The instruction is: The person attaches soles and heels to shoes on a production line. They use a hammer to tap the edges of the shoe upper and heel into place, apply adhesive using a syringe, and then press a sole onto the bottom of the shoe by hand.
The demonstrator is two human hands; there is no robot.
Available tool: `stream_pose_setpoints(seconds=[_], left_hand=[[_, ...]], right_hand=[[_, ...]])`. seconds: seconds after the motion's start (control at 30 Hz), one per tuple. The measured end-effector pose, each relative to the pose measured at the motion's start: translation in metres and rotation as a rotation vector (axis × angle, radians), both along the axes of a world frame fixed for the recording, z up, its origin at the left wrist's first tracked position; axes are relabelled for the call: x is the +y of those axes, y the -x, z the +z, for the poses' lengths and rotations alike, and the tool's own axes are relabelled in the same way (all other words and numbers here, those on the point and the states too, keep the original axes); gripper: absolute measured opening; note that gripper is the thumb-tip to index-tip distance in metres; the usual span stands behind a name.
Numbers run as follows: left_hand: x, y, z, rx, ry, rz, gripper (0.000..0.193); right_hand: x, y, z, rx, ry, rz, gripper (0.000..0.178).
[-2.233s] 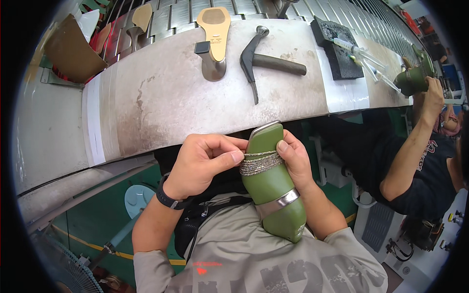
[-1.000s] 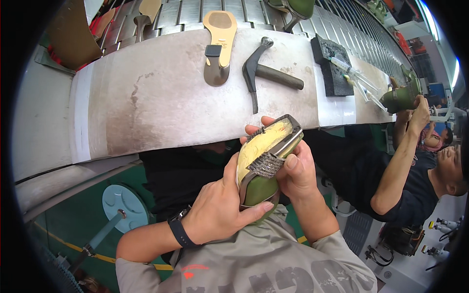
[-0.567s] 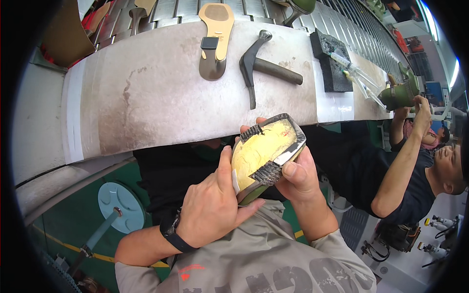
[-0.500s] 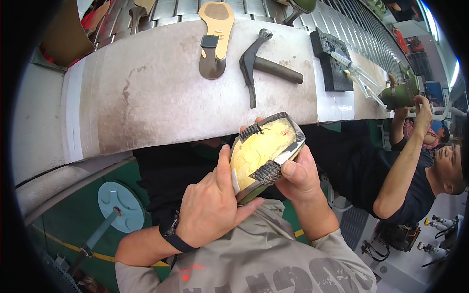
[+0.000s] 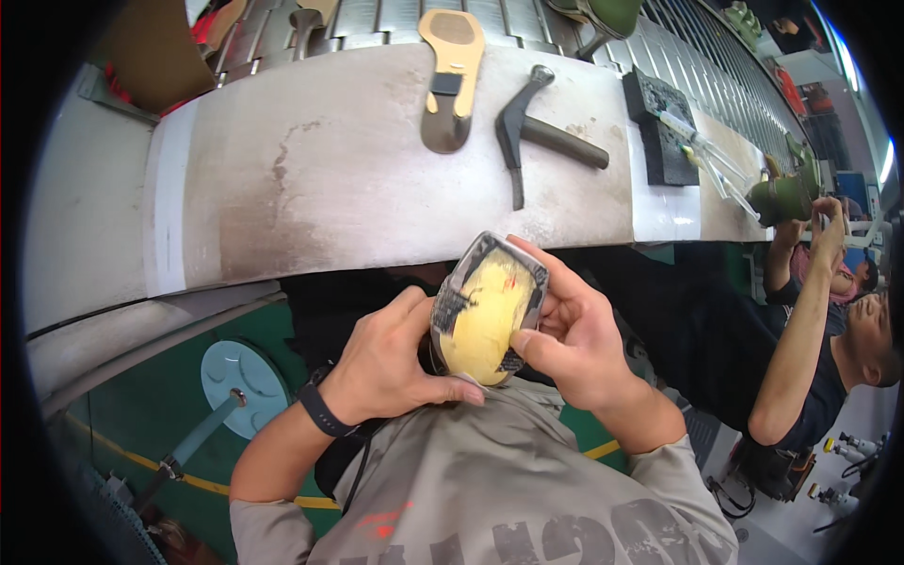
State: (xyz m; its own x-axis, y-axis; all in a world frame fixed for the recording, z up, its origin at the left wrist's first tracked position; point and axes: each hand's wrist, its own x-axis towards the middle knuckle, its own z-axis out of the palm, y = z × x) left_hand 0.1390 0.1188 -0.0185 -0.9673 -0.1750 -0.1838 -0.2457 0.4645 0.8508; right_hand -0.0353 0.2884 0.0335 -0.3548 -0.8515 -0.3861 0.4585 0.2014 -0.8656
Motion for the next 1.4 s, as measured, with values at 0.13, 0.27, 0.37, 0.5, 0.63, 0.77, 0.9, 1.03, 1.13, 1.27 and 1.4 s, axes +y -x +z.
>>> stream_pose_setpoints(seconds=[0.13, 0.27, 0.37, 0.5, 0.63, 0.77, 0.9, 1.03, 1.13, 1.27, 1.4], left_hand=[[0.001, -0.008, -0.012, 0.378, -0.356, 0.169, 0.099], [-0.016, -0.025, 0.018, 0.411, -0.349, 0.139, 0.098], [-0.046, -0.008, 0.056, 0.555, -0.317, 0.369, 0.097], [-0.111, 0.023, 0.061, 0.839, -0.305, 0.521, 0.055], [-0.157, 0.065, 0.028, 0.77, -0.669, 0.75, 0.049], [-0.169, 0.065, 0.011, 0.692, -0.787, 0.784, 0.055], [-0.164, 0.069, 0.013, 0.682, -0.681, 0.754, 0.051], [-0.164, 0.072, 0.008, 0.69, -0.695, 0.772, 0.056], [-0.162, 0.073, 0.009, 0.691, -0.789, 0.816, 0.064], [-0.163, 0.071, 0.007, 0.678, -0.699, 0.813, 0.068], [-0.167, 0.07, -0.009, 0.722, -0.579, 0.733, 0.075]], right_hand=[[-0.015, -0.003, 0.014, 0.057, 0.195, 0.3, 0.082], [-0.053, 0.001, 0.049, 0.058, 0.302, 0.327, 0.083], [-0.09, 0.023, 0.049, 0.434, 0.47, 0.133, 0.074], [-0.156, 0.048, 0.026, 0.633, 0.566, -0.474, 0.043], [-0.199, 0.064, -0.03, 0.641, 0.21, -0.336, 0.026], [-0.192, 0.052, -0.035, 0.633, 0.168, -0.369, 0.026], [-0.175, 0.04, -0.055, 0.673, 0.161, -0.396, 0.027], [-0.182, 0.04, -0.055, 0.631, 0.13, -0.405, 0.027], [-0.181, 0.039, -0.052, 0.606, 0.108, -0.387, 0.027], [-0.182, 0.036, -0.048, 0.51, 0.141, -0.393, 0.03], [-0.183, 0.036, -0.047, 0.514, 0.162, -0.404, 0.029]])
